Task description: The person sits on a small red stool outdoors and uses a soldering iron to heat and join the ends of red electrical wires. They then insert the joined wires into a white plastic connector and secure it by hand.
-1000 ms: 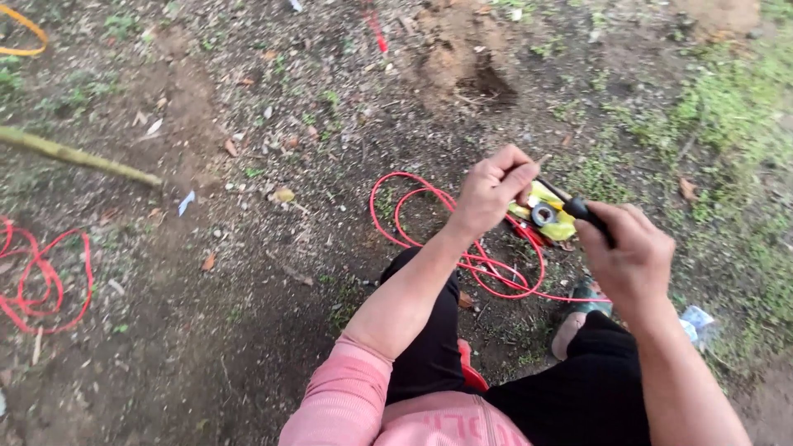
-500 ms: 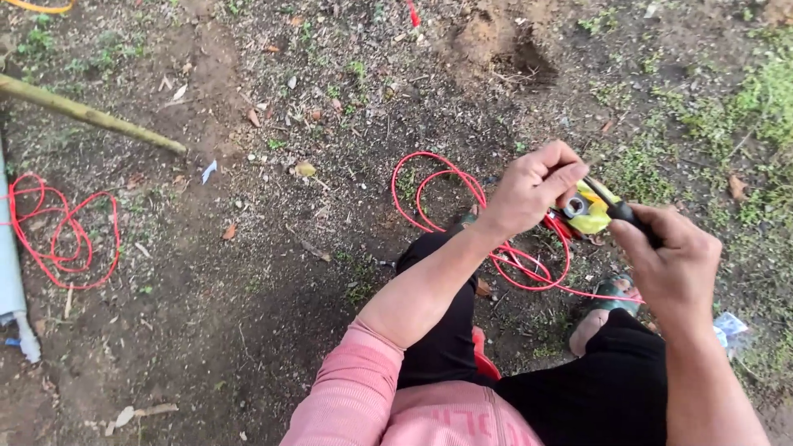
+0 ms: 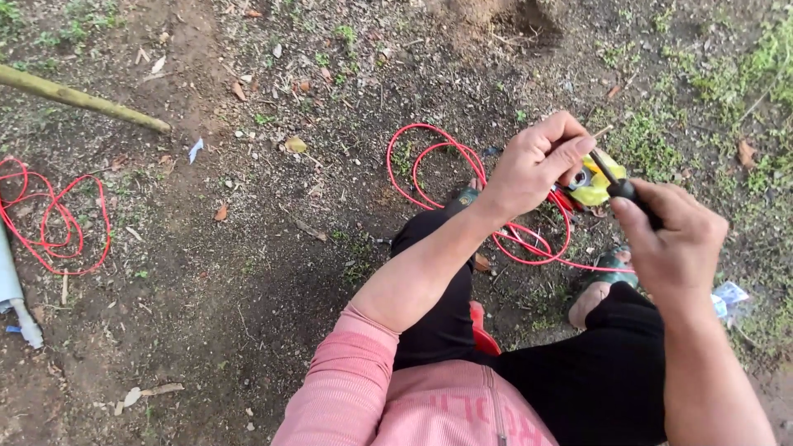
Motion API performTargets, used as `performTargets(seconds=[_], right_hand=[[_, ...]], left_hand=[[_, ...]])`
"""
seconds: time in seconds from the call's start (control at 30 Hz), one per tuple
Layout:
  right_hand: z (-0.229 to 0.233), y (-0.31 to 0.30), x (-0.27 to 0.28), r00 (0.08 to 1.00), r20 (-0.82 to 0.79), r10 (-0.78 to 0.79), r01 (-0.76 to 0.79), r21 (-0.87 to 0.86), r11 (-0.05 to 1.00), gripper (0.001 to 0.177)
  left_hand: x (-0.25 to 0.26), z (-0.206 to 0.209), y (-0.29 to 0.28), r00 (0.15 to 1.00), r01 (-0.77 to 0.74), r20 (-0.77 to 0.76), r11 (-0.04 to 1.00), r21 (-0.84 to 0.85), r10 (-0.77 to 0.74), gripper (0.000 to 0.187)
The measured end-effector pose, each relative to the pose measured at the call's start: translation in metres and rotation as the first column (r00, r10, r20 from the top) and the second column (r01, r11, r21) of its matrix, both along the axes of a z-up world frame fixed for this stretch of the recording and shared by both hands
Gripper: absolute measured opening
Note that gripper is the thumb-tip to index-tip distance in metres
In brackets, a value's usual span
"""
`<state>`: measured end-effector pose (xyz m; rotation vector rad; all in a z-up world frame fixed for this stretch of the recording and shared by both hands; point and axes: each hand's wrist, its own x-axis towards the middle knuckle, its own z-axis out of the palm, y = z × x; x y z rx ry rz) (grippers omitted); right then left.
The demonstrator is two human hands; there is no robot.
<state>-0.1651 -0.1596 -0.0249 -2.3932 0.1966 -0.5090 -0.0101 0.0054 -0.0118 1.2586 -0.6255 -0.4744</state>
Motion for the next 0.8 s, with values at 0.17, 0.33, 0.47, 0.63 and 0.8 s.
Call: performTargets(seconds=[0.17,0.33,0.47,0.63,0.8], right_hand=[[-0.006,-0.002,-0.003,0.988,0.142,-0.068,0.128,-0.471,0.873,0.034],[0.004,0.004,-0.009,0.991,0.081,-0.11,0.137,-0.546,0.827,0.029],[0.02,0.007,-0.003,0.99,-0.139,0.006,0.013,0.142,0.99,0.031],[0.009,0.002,-0.002,0.967,-0.252,0.017,0.042,0.225,0.974,0.042],[-0.001,0.006,-0.005,0.998,0.042,0.039,-0.02,-0.376,0.926,0.033]], left_hand=[[0.0,0.0,0.0,0.999,-0.016,0.034,0.999,0.041,0.015,0.016],[-0.003,0.008,0.002,0.997,0.005,0.074,0.999,0.044,-0.008,0.014],[-0.005,0.009,0.005,0.995,0.088,0.044,0.996,0.01,-0.088,0.015],[-0.005,0.004,0.003,0.993,0.112,0.02,0.994,0.014,-0.112,0.014],[-0.005,0.007,0.001,0.999,0.031,0.025,0.998,0.054,-0.033,0.019]])
